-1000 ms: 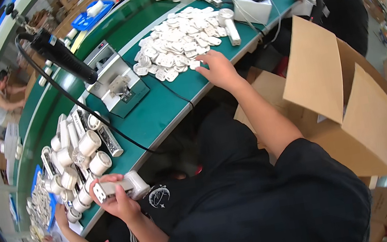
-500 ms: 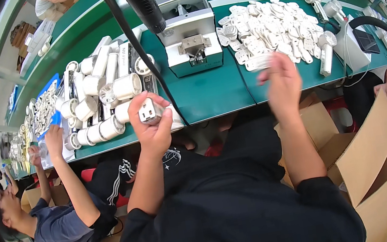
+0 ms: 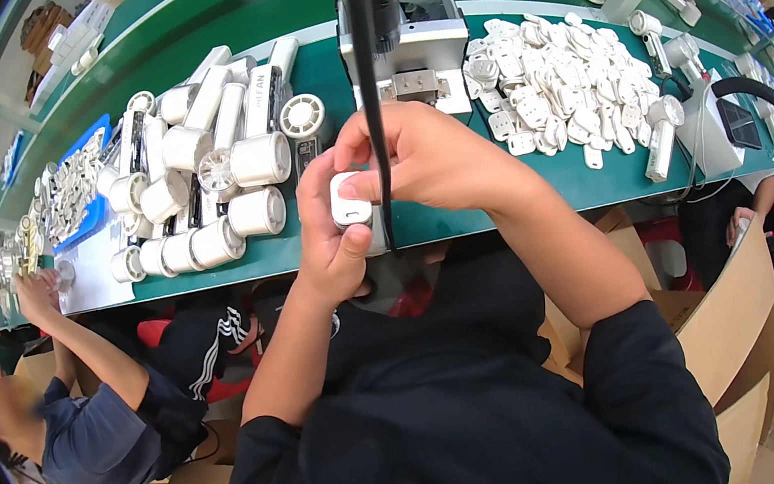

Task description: The person assembles portable fans by attaching bottom covers onto the fan bodies, securing them with an electric screwdriver, testing the fans, and placing the assembled fans into a cardboard box.

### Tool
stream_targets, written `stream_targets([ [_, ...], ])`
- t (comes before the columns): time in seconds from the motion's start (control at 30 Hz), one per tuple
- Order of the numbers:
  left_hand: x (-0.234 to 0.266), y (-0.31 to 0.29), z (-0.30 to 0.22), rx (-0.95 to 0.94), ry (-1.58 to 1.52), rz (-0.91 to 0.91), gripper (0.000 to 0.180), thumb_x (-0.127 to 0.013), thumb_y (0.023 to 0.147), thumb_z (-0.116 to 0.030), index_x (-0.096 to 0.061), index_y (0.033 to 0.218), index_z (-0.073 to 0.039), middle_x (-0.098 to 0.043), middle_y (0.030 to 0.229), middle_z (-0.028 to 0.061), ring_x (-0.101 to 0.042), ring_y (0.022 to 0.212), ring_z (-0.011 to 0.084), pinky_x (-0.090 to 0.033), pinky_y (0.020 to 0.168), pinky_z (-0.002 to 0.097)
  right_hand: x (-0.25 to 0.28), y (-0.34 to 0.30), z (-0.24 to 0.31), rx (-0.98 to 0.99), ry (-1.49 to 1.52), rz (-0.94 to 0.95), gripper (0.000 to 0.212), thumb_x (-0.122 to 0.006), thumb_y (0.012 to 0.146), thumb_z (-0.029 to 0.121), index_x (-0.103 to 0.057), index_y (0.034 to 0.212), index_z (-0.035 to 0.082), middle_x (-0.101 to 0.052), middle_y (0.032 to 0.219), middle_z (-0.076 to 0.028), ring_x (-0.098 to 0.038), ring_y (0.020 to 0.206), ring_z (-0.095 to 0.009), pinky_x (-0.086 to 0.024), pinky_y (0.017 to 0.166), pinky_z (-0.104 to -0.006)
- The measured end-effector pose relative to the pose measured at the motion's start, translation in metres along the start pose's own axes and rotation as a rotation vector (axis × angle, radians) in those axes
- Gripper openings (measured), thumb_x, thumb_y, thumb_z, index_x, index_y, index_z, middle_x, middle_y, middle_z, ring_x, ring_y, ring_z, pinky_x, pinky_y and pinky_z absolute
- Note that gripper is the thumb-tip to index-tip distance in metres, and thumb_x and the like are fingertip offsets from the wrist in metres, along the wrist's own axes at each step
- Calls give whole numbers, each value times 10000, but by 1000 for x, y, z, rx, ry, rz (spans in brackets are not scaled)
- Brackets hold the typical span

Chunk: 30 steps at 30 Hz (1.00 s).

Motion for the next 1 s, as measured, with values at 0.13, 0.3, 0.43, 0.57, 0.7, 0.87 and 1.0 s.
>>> stream_targets([
  [0.13,7,-6,8,44,59,86,692,-571,874,-442,-303,1325,9,-439,1247,146,-434,1170,234,-346,975,352,-2,-2,8,-66,-211,25,266,-775,710,76,-532,817,61,-536,742,45,-513,682,-39,-391,563,-174],
  [0.3,4,-10,10,82,-109,88,547,-554,885,-359,-374,1258,-1,-460,1162,130,-480,1028,208,-379,909,321,10,-6,29,108,-196,-215,227,-744,725,41,-547,838,56,-546,758,32,-510,654,-48,-410,568,-184],
  [0.43,-4,-5,2,-38,22,57,466,-476,895,-311,-360,1247,-28,-507,1025,150,-511,896,206,-425,816,339,68,-24,84,1126,-484,-1204,229,-709,758,94,-529,876,17,-552,636,-18,-502,529,-85,-428,519,-232],
  [0.57,-10,4,2,-122,103,6,464,-467,885,-292,-358,1245,-19,-509,1006,154,-509,884,212,-425,803,345,61,40,84,535,-221,-633,505,-706,750,65,-420,1162,4,-543,884,-33,-525,743,-113,-453,680,-250],
  [0.7,-7,2,19,12,54,10,633,-512,875,-527,-367,1232,-24,-503,993,130,-506,858,194,-434,766,325,51,31,99,1281,148,-166,322,-610,804,18,-464,1091,6,-565,748,-45,-558,600,-121,-469,558,-251],
  [0.87,-5,7,19,-58,44,-87,516,-499,887,-443,-397,1177,-29,-500,952,116,-498,826,178,-433,738,310,80,25,48,416,271,-706,140,-619,855,120,-547,910,13,-563,642,-53,-550,509,-133,-462,477,-248],
  [1.0,-8,10,18,-5,65,-74,452,-477,885,-350,-394,1188,-26,-505,944,115,-494,817,171,-432,738,306,84,32,41,448,254,-654,154,-621,863,155,-546,852,22,-564,646,-52,-551,514,-133,-461,485,-246],
])
Point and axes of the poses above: each hand's wrist, its own y-axis towards the middle knuckle, its own x-axis out of the back of the hand, z = x × y, the point moved 6 cm from there along y, towards the middle knuckle
